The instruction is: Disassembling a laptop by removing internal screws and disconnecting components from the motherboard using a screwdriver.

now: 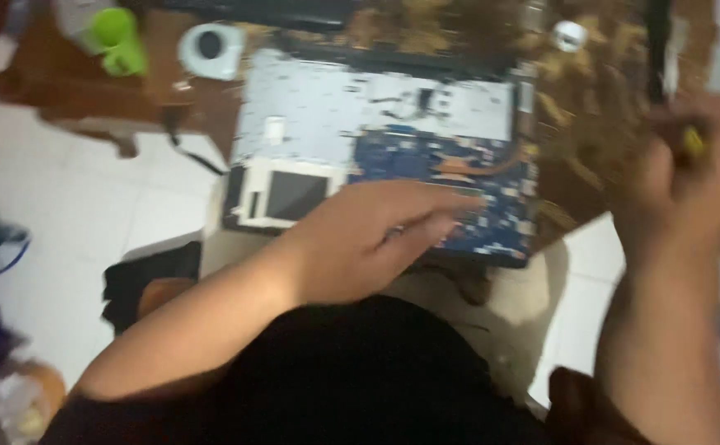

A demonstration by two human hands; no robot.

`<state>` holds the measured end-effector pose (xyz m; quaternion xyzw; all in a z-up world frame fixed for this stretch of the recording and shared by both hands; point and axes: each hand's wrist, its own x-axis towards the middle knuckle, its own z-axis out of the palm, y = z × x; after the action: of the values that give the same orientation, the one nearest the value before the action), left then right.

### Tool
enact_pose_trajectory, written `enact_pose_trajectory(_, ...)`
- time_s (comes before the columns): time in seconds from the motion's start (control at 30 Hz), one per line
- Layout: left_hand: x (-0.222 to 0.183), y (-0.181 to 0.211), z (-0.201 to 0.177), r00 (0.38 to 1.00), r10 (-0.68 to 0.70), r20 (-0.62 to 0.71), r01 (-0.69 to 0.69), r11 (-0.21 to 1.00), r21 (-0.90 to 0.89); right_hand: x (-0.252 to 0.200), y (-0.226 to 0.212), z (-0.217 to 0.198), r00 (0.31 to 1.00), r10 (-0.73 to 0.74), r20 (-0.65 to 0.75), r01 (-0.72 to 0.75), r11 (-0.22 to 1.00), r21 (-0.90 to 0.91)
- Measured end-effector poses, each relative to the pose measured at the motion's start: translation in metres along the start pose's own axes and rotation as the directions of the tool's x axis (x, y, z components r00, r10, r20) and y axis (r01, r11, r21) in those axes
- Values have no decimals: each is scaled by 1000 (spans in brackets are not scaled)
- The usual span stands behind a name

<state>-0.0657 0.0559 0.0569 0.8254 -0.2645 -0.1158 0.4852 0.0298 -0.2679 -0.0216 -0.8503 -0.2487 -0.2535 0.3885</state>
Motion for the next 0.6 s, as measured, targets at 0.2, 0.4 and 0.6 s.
enact_pose_trajectory(0.2,9,-3,-11,964,-261,46,255,865,-431,0,-129,-19,847,-329,417,339,939,53)
enact_pose_trajectory(0.4,-3,-8,-27,964,-259,68,264,961,-82,-13,-138,-12,854,-245,459,309,949,-69)
enact_pose_trajectory(0.6,-50,-55,-109,705,-384,-596,500,865,34,-65,1,7,902,-360,239,365,931,23)
